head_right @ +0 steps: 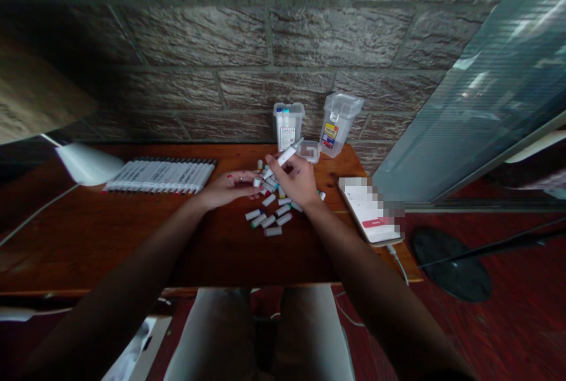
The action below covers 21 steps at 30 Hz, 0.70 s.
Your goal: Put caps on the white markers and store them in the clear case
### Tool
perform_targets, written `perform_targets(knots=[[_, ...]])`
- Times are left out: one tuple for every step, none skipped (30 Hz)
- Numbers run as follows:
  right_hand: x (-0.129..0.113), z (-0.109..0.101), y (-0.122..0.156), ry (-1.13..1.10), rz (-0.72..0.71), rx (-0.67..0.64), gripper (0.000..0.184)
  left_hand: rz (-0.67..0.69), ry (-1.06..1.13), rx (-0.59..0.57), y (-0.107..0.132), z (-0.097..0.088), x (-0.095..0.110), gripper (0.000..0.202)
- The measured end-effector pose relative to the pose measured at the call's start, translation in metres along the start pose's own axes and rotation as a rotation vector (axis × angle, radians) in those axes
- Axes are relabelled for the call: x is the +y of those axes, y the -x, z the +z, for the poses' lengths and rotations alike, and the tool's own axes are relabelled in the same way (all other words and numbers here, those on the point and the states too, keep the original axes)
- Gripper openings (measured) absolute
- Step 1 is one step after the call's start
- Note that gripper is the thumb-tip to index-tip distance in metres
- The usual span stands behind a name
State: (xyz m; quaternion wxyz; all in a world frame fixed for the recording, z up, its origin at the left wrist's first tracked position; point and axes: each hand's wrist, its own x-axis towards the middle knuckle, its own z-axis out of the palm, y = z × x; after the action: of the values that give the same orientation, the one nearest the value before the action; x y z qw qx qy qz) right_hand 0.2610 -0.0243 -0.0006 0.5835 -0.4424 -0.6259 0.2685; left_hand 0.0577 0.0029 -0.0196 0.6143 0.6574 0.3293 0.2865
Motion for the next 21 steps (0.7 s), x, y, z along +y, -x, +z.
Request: perform_targets(knots=[[0.000, 0.000, 0.000, 0.010, -0.011, -0.012, 0.037, 0.005, 0.000, -0.002, 0.000, -0.001, -0.001, 0.045], [0.001, 0.000, 0.000, 0.019, -0.019, -0.026, 0.037, 0.009, -0.002, -0.005, -0.001, -0.002, -0.001, 0.042], [0.001, 0.001, 0.001, 0.023, -0.019, -0.040, 0.037, 0.008, -0.001, -0.007, -0.001, -0.002, -0.001, 0.040], [0.000, 0.001, 0.001, 0.020, -0.015, -0.053, 0.037, 0.003, 0.008, -0.010, -0.002, -0.003, -0.002, 0.038], [0.000, 0.001, 0.001, 0.011, -0.006, -0.064, 0.038, -0.006, 0.023, -0.014, -0.002, -0.003, -0.002, 0.037], [-0.001, 0.001, 0.001, -0.001, 0.004, -0.073, 0.038, -0.014, 0.044, -0.015, -0.003, -0.003, -0.002, 0.036], [-0.002, 0.001, 0.001, -0.013, 0.009, -0.079, 0.038, -0.018, 0.071, -0.013, -0.003, -0.002, -0.001, 0.036], [-0.003, 0.002, 0.002, -0.022, 0.007, -0.085, 0.037, -0.020, 0.101, -0.009, -0.002, -0.002, 0.000, 0.037], [-0.003, 0.002, 0.002, -0.034, 0.001, -0.093, 0.036, -0.020, 0.131, -0.003, -0.002, -0.002, 0.001, 0.038], [-0.004, 0.002, 0.002, -0.047, -0.007, -0.102, 0.034, -0.019, 0.159, 0.002, -0.001, -0.001, 0.002, 0.039], [-0.005, 0.002, 0.002, -0.062, -0.014, -0.111, 0.033, -0.019, 0.187, 0.009, 0.000, 0.000, 0.003, 0.039], [-0.006, 0.002, 0.002, -0.077, -0.017, -0.120, 0.032, -0.021, 0.215, 0.016, 0.001, 0.000, 0.004, 0.040], [-0.007, 0.002, 0.002, -0.092, -0.013, -0.125, 0.032, -0.026, 0.240, 0.020, 0.002, 0.001, 0.005, 0.040], [-0.008, 0.002, 0.002, -0.107, -0.003, -0.129, 0.032, -0.032, 0.263, 0.024, 0.002, 0.001, 0.006, 0.040], [-0.009, 0.002, 0.001, -0.119, 0.009, -0.130, 0.033, -0.035, 0.286, 0.027, 0.003, 0.001, 0.007, 0.040], [-0.011, 0.002, 0.001, -0.126, 0.022, -0.129, 0.034, -0.036, 0.310, 0.028, 0.003, 0.002, 0.008, 0.039], [-0.012, 0.002, 0.001, -0.131, 0.035, -0.128, 0.036, -0.034, 0.333, 0.028, 0.003, 0.003, 0.008, 0.040], [-0.013, 0.003, 0.001, -0.134, 0.045, -0.126, 0.037, -0.029, 0.351, 0.030, 0.003, 0.003, 0.008, 0.039], [-0.014, 0.003, 0.002, -0.134, 0.050, -0.125, 0.038, -0.021, 0.365, 0.032, 0.003, 0.004, 0.008, 0.039], [-0.014, 0.003, 0.002, -0.133, 0.052, -0.125, 0.039, -0.011, 0.375, 0.033, 0.003, 0.004, 0.008, 0.039], [-0.013, 0.003, 0.002, -0.131, 0.051, -0.129, 0.039, -0.003, 0.382, 0.033, 0.003, 0.005, 0.008, 0.039]])
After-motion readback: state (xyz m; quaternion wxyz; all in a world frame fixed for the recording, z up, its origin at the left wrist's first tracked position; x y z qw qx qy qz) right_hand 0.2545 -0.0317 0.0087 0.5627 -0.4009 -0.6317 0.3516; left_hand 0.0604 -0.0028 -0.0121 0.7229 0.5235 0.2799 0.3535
